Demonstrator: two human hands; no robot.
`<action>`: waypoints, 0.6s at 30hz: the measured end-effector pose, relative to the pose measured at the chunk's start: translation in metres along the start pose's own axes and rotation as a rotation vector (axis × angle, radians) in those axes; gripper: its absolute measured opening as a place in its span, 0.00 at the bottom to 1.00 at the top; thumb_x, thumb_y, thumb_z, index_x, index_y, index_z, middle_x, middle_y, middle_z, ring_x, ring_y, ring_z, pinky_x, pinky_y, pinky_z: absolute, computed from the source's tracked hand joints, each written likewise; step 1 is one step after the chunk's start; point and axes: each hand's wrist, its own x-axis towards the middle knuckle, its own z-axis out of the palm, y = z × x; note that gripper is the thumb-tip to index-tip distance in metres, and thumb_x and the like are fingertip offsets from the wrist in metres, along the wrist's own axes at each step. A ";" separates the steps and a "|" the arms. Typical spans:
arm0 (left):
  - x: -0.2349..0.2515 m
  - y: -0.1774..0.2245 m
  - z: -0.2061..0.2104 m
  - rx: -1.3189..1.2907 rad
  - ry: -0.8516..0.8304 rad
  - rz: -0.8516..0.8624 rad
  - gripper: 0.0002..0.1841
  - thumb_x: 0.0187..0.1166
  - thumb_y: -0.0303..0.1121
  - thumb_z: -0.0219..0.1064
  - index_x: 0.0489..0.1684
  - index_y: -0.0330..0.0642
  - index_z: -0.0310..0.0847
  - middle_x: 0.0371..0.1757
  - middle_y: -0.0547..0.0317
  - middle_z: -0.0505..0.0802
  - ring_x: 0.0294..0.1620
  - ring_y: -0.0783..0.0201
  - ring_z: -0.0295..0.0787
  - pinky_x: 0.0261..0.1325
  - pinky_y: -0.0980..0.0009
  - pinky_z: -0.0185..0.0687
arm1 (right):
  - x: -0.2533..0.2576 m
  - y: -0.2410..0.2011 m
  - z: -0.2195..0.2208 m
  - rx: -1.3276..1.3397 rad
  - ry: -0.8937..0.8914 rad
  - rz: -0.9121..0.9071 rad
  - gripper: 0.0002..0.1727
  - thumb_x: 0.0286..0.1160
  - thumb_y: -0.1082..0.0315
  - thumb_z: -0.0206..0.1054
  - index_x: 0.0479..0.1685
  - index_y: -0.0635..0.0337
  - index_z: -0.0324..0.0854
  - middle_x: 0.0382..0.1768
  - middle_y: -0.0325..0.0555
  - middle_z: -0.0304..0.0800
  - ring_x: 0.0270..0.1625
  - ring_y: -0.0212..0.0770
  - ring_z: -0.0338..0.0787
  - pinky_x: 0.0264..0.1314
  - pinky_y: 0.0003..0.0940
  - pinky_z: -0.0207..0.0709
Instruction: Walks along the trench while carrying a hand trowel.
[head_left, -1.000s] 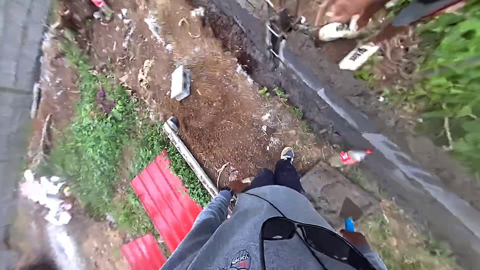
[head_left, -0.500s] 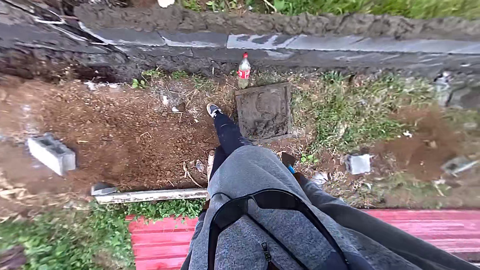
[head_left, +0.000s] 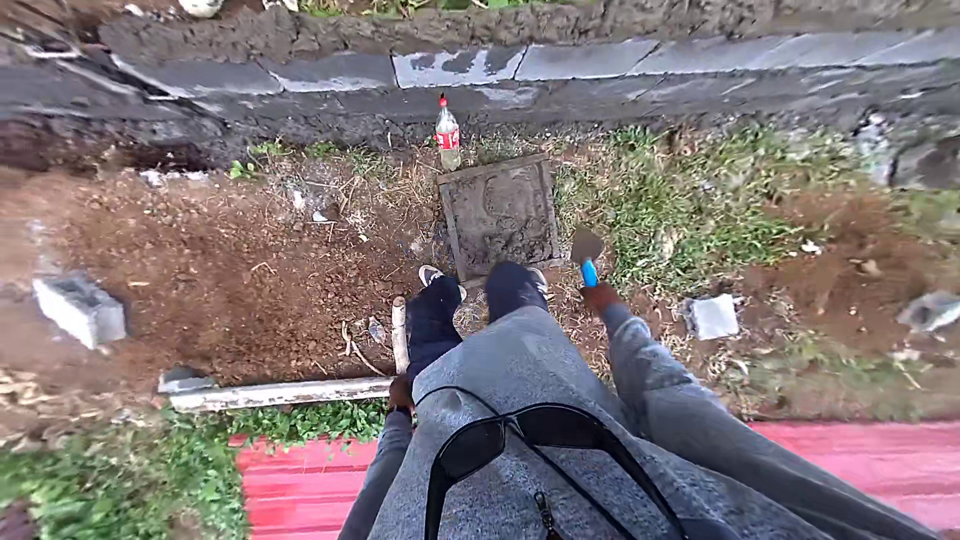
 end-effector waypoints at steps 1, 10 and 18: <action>-0.003 0.005 0.016 -0.075 0.046 -0.050 0.20 0.91 0.36 0.58 0.68 0.28 0.82 0.68 0.31 0.87 0.74 0.39 0.82 0.80 0.43 0.72 | 0.011 -0.011 -0.013 -0.011 0.001 -0.062 0.30 0.86 0.54 0.62 0.71 0.75 0.77 0.67 0.73 0.84 0.72 0.66 0.84 0.76 0.67 0.74; -0.019 0.077 0.189 -0.458 0.200 -0.061 0.26 0.91 0.47 0.56 0.77 0.36 0.76 0.72 0.39 0.86 0.72 0.47 0.83 0.74 0.45 0.78 | 0.148 0.016 -0.071 0.153 0.001 -0.418 0.34 0.79 0.54 0.71 0.80 0.65 0.73 0.69 0.67 0.85 0.73 0.64 0.85 0.76 0.67 0.76; -0.005 0.111 0.270 -0.753 0.187 -0.102 0.27 0.90 0.52 0.52 0.78 0.42 0.68 0.58 0.48 0.86 0.48 0.57 0.84 0.50 0.53 0.84 | 0.169 0.133 -0.105 0.112 -0.122 -0.374 0.31 0.84 0.54 0.64 0.76 0.69 0.74 0.67 0.67 0.86 0.72 0.61 0.86 0.75 0.63 0.76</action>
